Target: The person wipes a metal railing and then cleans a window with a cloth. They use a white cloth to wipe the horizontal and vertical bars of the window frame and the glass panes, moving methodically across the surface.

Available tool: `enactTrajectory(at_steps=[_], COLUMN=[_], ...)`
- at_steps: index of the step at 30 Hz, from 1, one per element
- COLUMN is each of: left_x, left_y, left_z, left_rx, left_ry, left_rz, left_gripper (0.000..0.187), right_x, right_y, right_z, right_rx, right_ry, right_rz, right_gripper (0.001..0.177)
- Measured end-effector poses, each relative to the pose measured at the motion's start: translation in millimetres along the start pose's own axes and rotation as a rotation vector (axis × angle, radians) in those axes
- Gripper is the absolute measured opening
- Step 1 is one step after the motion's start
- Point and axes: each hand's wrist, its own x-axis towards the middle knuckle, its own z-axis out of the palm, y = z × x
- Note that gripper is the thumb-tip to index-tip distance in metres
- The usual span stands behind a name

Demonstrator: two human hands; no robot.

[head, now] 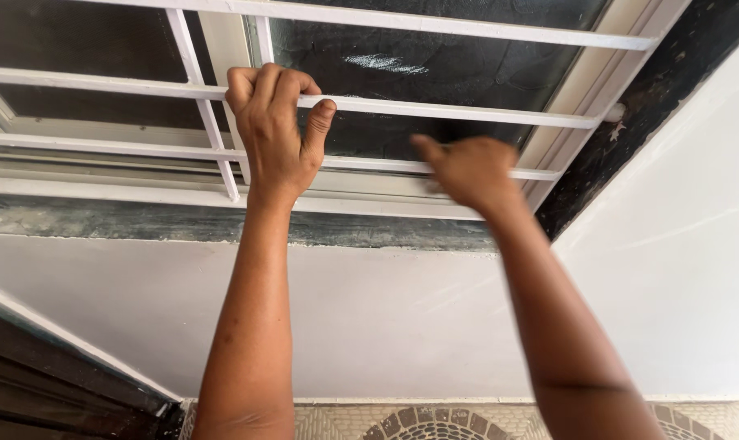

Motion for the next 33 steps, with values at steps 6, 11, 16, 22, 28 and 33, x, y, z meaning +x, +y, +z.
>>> enactTrajectory(at_steps=[6,11,16,22,28,33], left_x=[-44.0,-136.0,-132.7,-97.0,-96.8,-81.0], left_y=[5.5,29.7,67.3,68.3,60.0,41.2], left_z=[-10.2,20.6,42.8,64.7,84.8,84.8], left_rx=[-0.191,-0.107,0.05,-0.047,0.237,0.426], left_ry=[0.204,0.074,-0.098,-0.099,0.095,-0.049], left_rz=[0.03,-0.453,-0.292,-0.673,-0.466,-0.435], left_gripper=[0.045,0.023,0.053,0.076,0.085,0.09], right_x=[21.6,32.2,11.7,-32.9,-29.5,-26.9], right_y=[-118.3,-150.6,-120.1,-52.0,11.1,21.9], right_z=[0.0,2.5,1.6,21.5,20.8,11.3], right_rx=[0.049,0.247,0.669,0.504,0.285,0.094], right_ry=[0.035,0.093,0.236,0.828,0.978,1.232], right_rz=[-0.349,-0.487,-0.745,-0.738,-0.646,-0.801], right_gripper=[0.051,0.052,0.034,0.015,0.013,0.022])
